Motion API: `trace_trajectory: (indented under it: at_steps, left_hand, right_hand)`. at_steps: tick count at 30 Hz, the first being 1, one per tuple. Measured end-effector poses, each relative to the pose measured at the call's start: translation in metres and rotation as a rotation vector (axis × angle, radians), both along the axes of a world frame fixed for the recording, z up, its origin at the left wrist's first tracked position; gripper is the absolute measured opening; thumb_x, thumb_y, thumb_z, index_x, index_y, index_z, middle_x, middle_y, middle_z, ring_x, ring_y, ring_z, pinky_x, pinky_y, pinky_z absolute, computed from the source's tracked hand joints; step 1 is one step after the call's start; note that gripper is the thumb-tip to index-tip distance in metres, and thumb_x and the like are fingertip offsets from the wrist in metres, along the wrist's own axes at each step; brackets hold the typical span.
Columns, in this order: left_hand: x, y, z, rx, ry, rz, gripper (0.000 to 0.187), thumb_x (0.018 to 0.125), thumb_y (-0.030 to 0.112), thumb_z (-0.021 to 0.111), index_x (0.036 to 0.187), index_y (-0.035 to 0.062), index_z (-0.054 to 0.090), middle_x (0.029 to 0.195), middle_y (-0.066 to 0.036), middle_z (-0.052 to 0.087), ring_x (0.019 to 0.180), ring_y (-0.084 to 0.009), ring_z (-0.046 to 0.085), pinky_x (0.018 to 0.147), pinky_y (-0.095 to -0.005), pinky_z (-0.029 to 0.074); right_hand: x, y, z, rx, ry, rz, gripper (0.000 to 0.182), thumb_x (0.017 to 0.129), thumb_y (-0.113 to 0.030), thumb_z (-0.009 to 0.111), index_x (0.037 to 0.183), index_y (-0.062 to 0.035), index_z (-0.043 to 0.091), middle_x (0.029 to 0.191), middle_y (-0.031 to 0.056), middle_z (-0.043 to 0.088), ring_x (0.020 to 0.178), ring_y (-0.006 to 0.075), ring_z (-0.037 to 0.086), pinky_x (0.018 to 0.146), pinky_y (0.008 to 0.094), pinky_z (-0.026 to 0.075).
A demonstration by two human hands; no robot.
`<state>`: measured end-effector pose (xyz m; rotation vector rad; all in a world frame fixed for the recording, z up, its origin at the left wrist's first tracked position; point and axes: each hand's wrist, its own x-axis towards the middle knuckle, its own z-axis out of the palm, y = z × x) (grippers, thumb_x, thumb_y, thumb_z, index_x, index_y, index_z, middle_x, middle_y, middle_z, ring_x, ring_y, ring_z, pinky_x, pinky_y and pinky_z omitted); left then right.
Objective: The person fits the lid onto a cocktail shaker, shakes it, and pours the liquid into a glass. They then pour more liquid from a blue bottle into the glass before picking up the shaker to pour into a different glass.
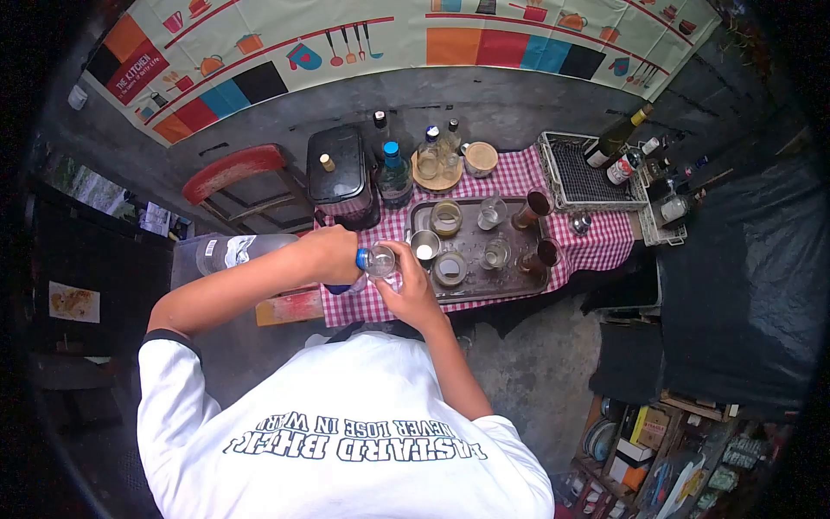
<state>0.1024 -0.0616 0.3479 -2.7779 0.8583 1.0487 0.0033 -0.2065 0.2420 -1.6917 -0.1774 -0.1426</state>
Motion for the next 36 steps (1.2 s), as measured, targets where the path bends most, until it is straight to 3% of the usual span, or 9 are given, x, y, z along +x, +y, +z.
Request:
trace_trajectory:
  at_steps: [8, 16, 23, 25, 26, 27, 30, 32, 36]
  left_hand:
    - [0.006, 0.015, 0.003, -0.019, -0.003, 0.017, 0.029, 0.073, 0.023, 0.067, 0.089, -0.0004, 0.073, 0.090, -0.024, 0.071, 0.088, -0.0355, 0.071, 0.079, -0.0435, 0.058]
    - [0.008, 0.026, 0.010, -0.108, -0.037, 0.021, 0.029, 0.073, 0.025, 0.068, 0.083, -0.0015, 0.073, 0.085, -0.025, 0.070, 0.085, -0.0370, 0.071, 0.077, -0.0441, 0.058]
    - [0.020, 0.045, 0.032, -0.394, -0.104, 0.123, 0.024, 0.074, 0.020, 0.069, 0.079, -0.0041, 0.070, 0.076, -0.026, 0.066, 0.078, -0.0400, 0.069, 0.072, -0.0443, 0.055]
    - [0.026, 0.054, 0.047, -0.557, -0.091, 0.262, 0.022, 0.074, 0.017, 0.069, 0.078, -0.0050, 0.068, 0.074, -0.026, 0.066, 0.074, -0.0391, 0.068, 0.069, -0.0431, 0.054]
    - [0.031, 0.061, 0.044, -0.631, -0.118, 0.297, 0.020, 0.074, 0.014, 0.068, 0.077, -0.0058, 0.067, 0.070, -0.026, 0.065, 0.065, -0.0366, 0.066, 0.065, -0.0420, 0.051]
    - [0.034, 0.067, 0.044, -0.701, -0.131, 0.327, 0.019, 0.075, 0.012, 0.066, 0.073, -0.0063, 0.063, 0.062, -0.021, 0.060, 0.056, -0.0267, 0.060, 0.060, -0.0394, 0.048]
    - [0.042, 0.088, 0.030, -0.917, -0.238, 0.420, 0.025, 0.077, 0.011, 0.062, 0.065, -0.0030, 0.046, 0.055, -0.007, 0.043, 0.054, -0.0109, 0.041, 0.054, -0.0334, 0.039]
    - [0.050, 0.105, 0.012, -1.001, -0.265, 0.465, 0.022, 0.077, 0.011, 0.061, 0.066, -0.0039, 0.049, 0.055, -0.008, 0.047, 0.052, -0.0115, 0.045, 0.053, -0.0336, 0.040]
    - [0.052, 0.123, -0.021, -1.251, -0.190, 0.682, 0.021, 0.080, 0.008, 0.058, 0.063, -0.0001, 0.048, 0.054, -0.002, 0.048, 0.050, -0.0089, 0.047, 0.049, -0.0296, 0.038]
  right_hand:
    - [0.006, 0.016, -0.006, 0.004, -0.039, -0.022, 0.054, 0.079, 0.002, 0.068, 0.129, -0.0007, 0.047, 0.117, 0.0163, 0.058, 0.112, 0.0272, 0.061, 0.094, 0.0363, 0.050]
    - [0.010, 0.020, 0.005, 0.043, 0.008, -0.002, 0.057, 0.082, 0.001, 0.071, 0.131, -0.0012, 0.044, 0.122, 0.0124, 0.055, 0.114, 0.0209, 0.061, 0.097, 0.0344, 0.049]
    - [0.021, 0.016, 0.020, 0.113, -0.059, -0.025, 0.057, 0.082, 0.001, 0.073, 0.130, -0.0012, 0.044, 0.121, 0.0092, 0.055, 0.114, 0.0177, 0.058, 0.099, 0.0329, 0.046]
    - [0.021, 0.010, 0.022, 0.023, -0.055, -0.039, 0.056, 0.081, 0.002, 0.073, 0.130, -0.0010, 0.044, 0.122, 0.0089, 0.054, 0.116, 0.0168, 0.056, 0.100, 0.0322, 0.044]
    - [0.021, 0.008, 0.023, 0.017, -0.066, -0.074, 0.053, 0.081, -0.007, 0.075, 0.127, -0.0016, 0.049, 0.118, 0.0127, 0.057, 0.110, 0.0218, 0.061, 0.096, 0.0336, 0.049]
    - [0.020, 0.005, 0.021, 0.031, -0.061, -0.078, 0.054, 0.081, -0.007, 0.076, 0.127, -0.0019, 0.048, 0.120, 0.0124, 0.056, 0.110, 0.0218, 0.061, 0.095, 0.0335, 0.049]
    - [0.014, -0.003, 0.017, 0.026, -0.026, -0.078, 0.054, 0.082, -0.007, 0.075, 0.128, -0.0022, 0.048, 0.120, 0.0116, 0.056, 0.110, 0.0213, 0.061, 0.095, 0.0345, 0.049]
    - [0.011, -0.006, 0.015, 0.002, 0.068, -0.088, 0.055, 0.082, 0.004, 0.071, 0.129, -0.0015, 0.044, 0.121, 0.0089, 0.054, 0.117, 0.0162, 0.055, 0.102, 0.0314, 0.044]
    - [0.009, -0.009, -0.004, 0.005, 0.115, -0.120, 0.052, 0.082, 0.003, 0.073, 0.125, -0.0027, 0.045, 0.121, 0.0086, 0.054, 0.114, 0.0170, 0.057, 0.101, 0.0312, 0.045]
